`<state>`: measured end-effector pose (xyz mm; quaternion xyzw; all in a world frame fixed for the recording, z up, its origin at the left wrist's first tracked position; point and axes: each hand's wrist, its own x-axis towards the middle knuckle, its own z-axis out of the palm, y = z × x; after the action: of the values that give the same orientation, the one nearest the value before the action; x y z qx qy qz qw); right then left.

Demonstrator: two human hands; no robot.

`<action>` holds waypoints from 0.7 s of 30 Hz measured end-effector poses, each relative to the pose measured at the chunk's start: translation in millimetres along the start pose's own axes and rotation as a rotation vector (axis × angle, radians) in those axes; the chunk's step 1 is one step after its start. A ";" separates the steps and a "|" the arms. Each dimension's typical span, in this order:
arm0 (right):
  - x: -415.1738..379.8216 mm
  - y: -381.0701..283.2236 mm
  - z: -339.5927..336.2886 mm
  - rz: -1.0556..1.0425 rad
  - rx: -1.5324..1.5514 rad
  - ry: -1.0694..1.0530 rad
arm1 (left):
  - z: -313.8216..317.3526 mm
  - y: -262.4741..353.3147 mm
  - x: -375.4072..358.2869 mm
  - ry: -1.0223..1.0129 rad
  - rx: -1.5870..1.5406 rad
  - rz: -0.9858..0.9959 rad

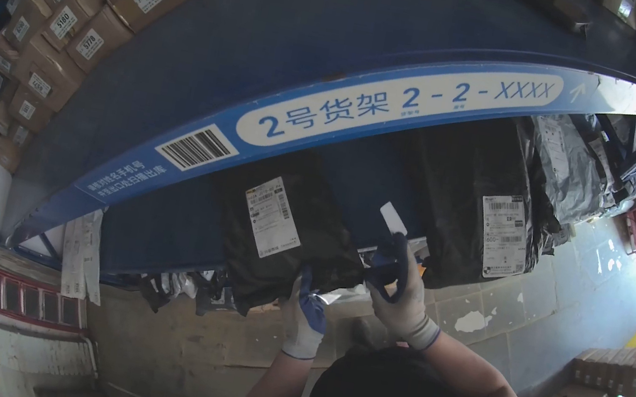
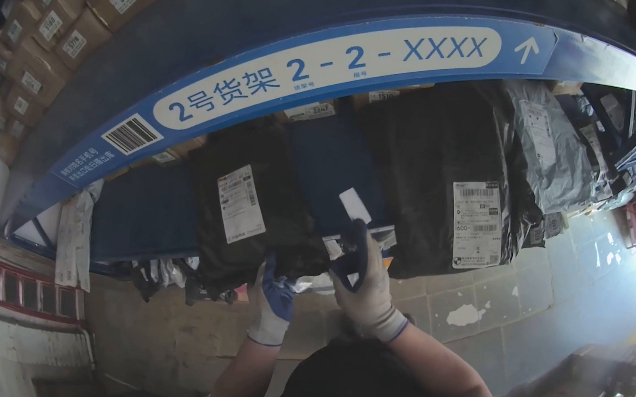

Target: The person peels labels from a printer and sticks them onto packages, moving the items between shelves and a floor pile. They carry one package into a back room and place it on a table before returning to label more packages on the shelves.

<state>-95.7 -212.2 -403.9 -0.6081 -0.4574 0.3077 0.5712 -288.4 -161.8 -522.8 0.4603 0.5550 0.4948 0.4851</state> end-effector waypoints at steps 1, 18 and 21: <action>-4.8 -4.5 -0.6 -0.076 0.099 -0.024 | 5.6 5.8 -2.9 -0.079 -0.029 0.010; -29.1 2.3 37.0 0.665 1.820 -0.320 | 57.2 -4.3 -11.8 -0.738 -1.850 -0.832; -30.8 2.1 39.4 0.629 1.685 -0.226 | 53.1 -96.0 -8.5 -0.395 -0.465 -0.089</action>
<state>-142.7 -223.8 -416.8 -0.0516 0.0533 0.7403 0.6682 -237.7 -173.1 -619.7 0.3996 0.3412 0.4878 0.6971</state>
